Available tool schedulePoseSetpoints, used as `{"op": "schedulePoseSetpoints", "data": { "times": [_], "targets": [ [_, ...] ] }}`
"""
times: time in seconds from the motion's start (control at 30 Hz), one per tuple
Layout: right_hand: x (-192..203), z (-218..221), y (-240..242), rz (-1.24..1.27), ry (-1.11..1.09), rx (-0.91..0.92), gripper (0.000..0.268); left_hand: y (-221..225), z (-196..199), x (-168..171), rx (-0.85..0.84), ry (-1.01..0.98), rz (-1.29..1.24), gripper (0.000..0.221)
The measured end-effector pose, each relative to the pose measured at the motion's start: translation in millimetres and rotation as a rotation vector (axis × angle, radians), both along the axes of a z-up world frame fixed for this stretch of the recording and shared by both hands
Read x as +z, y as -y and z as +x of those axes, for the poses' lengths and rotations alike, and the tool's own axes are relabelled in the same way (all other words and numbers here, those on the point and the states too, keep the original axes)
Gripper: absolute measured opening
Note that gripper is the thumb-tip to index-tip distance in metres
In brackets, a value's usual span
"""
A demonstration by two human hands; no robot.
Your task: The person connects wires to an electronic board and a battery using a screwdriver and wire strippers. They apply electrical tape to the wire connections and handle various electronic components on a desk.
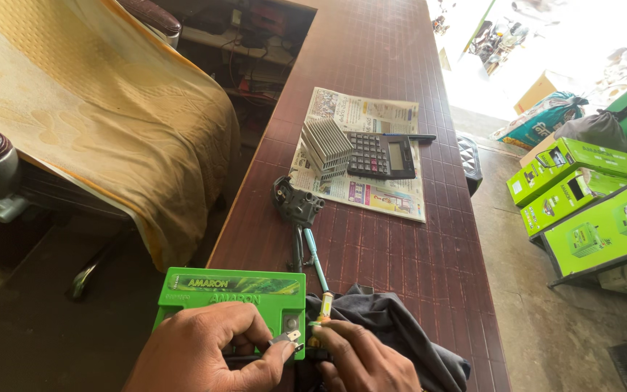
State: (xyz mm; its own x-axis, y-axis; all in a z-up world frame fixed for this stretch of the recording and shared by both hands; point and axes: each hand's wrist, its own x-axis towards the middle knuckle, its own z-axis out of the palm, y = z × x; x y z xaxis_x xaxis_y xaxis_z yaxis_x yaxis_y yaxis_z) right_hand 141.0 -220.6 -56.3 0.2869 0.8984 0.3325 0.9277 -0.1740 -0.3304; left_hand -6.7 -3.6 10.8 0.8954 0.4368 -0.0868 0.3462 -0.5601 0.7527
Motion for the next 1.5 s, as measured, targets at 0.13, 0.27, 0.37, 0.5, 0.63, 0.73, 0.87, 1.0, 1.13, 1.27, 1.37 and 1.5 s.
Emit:
{"op": "schedulePoseSetpoints", "data": {
  "times": [0.13,0.27,0.37,0.5,0.63,0.73,0.87,1.0,1.13,1.27,1.37,1.5],
  "targets": [
    [-1.6,5.1,-1.7,-0.025,-0.021,0.012,0.029,1.1,0.3,3.6,0.017,-0.044,0.004,0.037],
    [2.9,-8.5,-11.4,-0.069,0.054,-0.063,0.033,2.5,-0.9,3.6,0.029,-0.052,-0.026,0.038],
    [9.6,-11.2,-15.9,-0.029,0.117,-0.091,0.039,1.6,0.2,4.4,0.014,-0.042,-0.013,0.037],
    [8.1,-11.6,-12.1,0.005,0.167,-0.052,0.039,2.4,-1.3,0.4,0.024,-0.056,-0.010,0.036],
    [10.0,-2.7,-3.8,0.000,0.165,-0.062,0.042,-0.9,-0.1,-0.6,0.005,-0.011,-0.013,0.034],
    [8.1,5.6,5.8,0.008,0.091,-0.074,0.042,-0.6,-0.4,-3.2,0.010,-0.011,-0.015,0.034],
    [-0.5,11.1,22.0,-0.129,-0.005,-0.131,0.045,1.4,0.0,-0.9,0.027,-0.044,0.034,0.035],
    [-5.7,13.4,26.3,-0.174,0.001,-0.162,0.044,2.0,1.5,4.4,0.071,-0.168,-0.020,0.034],
    [-2.1,12.3,23.5,-0.175,-0.034,-0.157,0.047,2.1,0.1,0.7,0.053,-0.033,0.024,0.034],
    [0.7,11.7,25.6,-0.113,-0.070,-0.176,0.037,1.5,0.6,-7.6,0.146,-0.392,0.040,0.031],
    [-2.4,14.2,26.7,-0.149,-0.139,-0.203,0.029,-0.6,0.6,-22.8,0.095,-0.004,0.003,0.031],
    [2.0,22.6,23.1,-0.137,-0.261,-0.198,0.042,-2.8,-2.8,-35.8,0.169,-0.112,0.014,0.024]
  ]
}}
